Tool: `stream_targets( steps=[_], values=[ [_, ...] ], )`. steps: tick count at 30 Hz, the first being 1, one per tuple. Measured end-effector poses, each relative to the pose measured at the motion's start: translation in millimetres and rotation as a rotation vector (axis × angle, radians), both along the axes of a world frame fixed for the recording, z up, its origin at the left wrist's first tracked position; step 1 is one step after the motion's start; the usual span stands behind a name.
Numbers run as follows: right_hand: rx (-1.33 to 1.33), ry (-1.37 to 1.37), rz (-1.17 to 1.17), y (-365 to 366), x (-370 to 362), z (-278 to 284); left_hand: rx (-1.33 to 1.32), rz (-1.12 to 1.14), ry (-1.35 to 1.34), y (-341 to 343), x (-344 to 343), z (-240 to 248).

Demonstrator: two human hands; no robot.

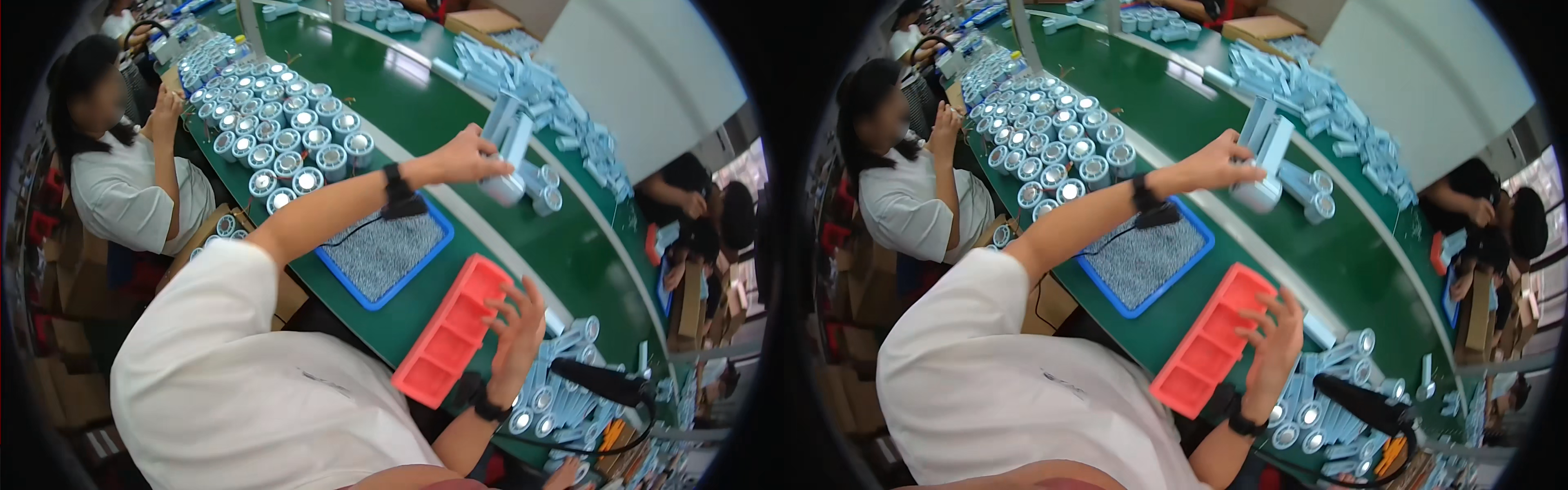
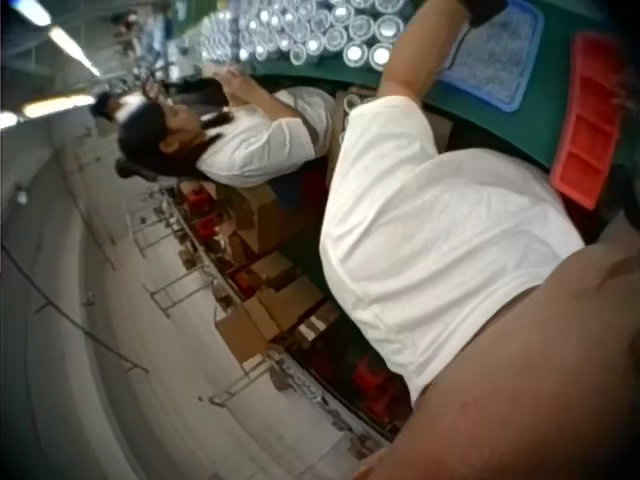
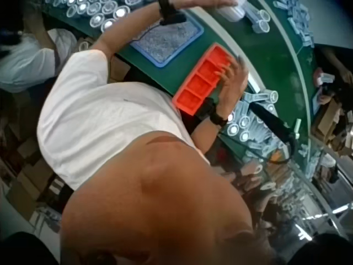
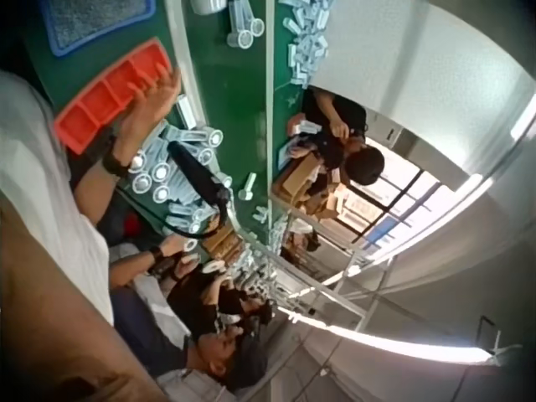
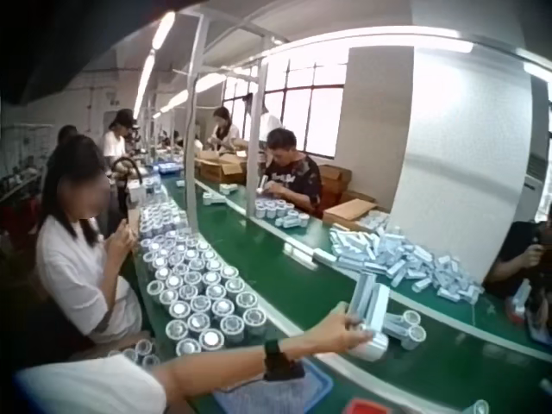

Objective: Assemble small electronic components using an electric screwdriver at a production line station.

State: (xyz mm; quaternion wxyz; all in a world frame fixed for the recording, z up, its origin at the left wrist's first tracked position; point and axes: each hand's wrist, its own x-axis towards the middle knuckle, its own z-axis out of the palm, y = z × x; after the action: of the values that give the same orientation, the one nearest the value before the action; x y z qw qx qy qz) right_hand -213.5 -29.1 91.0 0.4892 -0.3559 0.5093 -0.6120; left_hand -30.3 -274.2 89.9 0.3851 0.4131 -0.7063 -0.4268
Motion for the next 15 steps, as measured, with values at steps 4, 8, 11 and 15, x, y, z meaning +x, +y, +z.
stream_targets(
  steps=[4,8,11,15],
  values=[
    [0.011,-0.130,0.131,4,7,0,-0.576,-0.216,-0.064,147,-8,-5],
    [0.059,-0.211,0.209,8,-12,-23,-0.123,-0.321,0.142,165,-22,-30],
    [0.061,-0.513,0.253,36,-38,-38,0.422,-0.306,0.682,154,-47,-51],
    [-0.201,-0.050,0.050,33,-33,-35,0.424,-0.411,0.669,132,-52,-54]
  ],
)
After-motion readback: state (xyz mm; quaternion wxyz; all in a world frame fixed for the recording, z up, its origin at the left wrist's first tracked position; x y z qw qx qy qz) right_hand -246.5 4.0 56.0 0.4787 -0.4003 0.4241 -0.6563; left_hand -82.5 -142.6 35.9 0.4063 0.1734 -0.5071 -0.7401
